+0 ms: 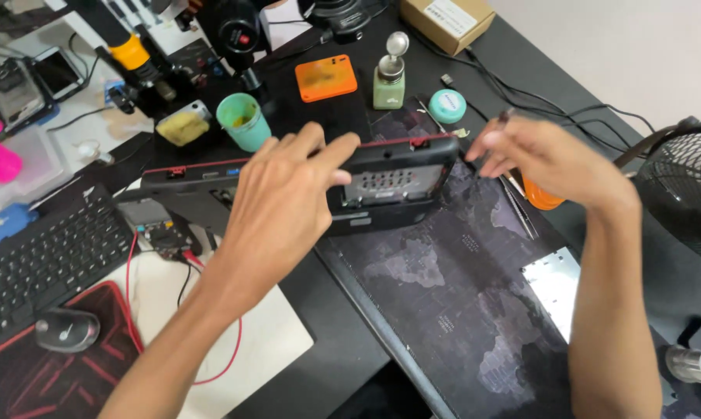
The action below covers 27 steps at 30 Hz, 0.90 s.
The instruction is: The person disassembles a laptop by removing screws from the back panel using a screwdriver. They then use a metal prying tool to separate the back cover from the main body. The person removes the battery and the motherboard, placing them on the desk.
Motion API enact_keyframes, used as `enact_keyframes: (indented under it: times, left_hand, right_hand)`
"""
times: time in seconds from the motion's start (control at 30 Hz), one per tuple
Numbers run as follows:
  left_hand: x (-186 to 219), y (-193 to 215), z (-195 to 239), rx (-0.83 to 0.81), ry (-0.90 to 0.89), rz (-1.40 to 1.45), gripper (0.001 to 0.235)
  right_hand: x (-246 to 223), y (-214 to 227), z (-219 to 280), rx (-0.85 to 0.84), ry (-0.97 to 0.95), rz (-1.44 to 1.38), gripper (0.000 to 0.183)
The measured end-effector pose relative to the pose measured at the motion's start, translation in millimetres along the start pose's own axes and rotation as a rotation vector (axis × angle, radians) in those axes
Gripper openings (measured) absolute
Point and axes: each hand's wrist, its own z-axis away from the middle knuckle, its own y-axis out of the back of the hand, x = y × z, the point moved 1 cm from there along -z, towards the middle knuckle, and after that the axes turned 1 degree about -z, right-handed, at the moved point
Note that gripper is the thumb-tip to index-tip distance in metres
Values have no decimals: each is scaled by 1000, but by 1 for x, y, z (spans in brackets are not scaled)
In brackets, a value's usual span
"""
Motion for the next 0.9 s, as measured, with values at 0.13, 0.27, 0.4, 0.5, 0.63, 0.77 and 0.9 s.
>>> enact_keyframes:
  times: [0.13, 0.27, 0.4, 0.5, 0.63, 0.77, 0.9]
  left_hand:
    - [-6, -11, 6, 2, -17, -37, 48]
    - [-6, -16, 9, 81, -41, -64, 42]
    - [-4, -18, 12, 91, -25, -98, 42]
    - [-5, -21, 15, 137, -66, -127, 32]
    - [-6, -29, 22, 177, -118, -146, 35]
    - [-5, -37, 25, 242, -145, -259, 38]
    - [-8, -40, 26, 264, -156, -316, 39]
  right_hand:
    - [20, -14, -13, -71, -39, -32, 31]
    - [18, -24, -20, -144, -128, 120, 22]
    - [44, -25, -26, -205, -173, 193, 16]
    - [8, -19, -24, 20, -85, 118, 13]
    - [-48, -11, 0, 380, 82, -173, 10]
    - [-75, -30, 12, 410, 303, -308, 7]
    - [-86, -50, 5, 365, 300, -399, 12]
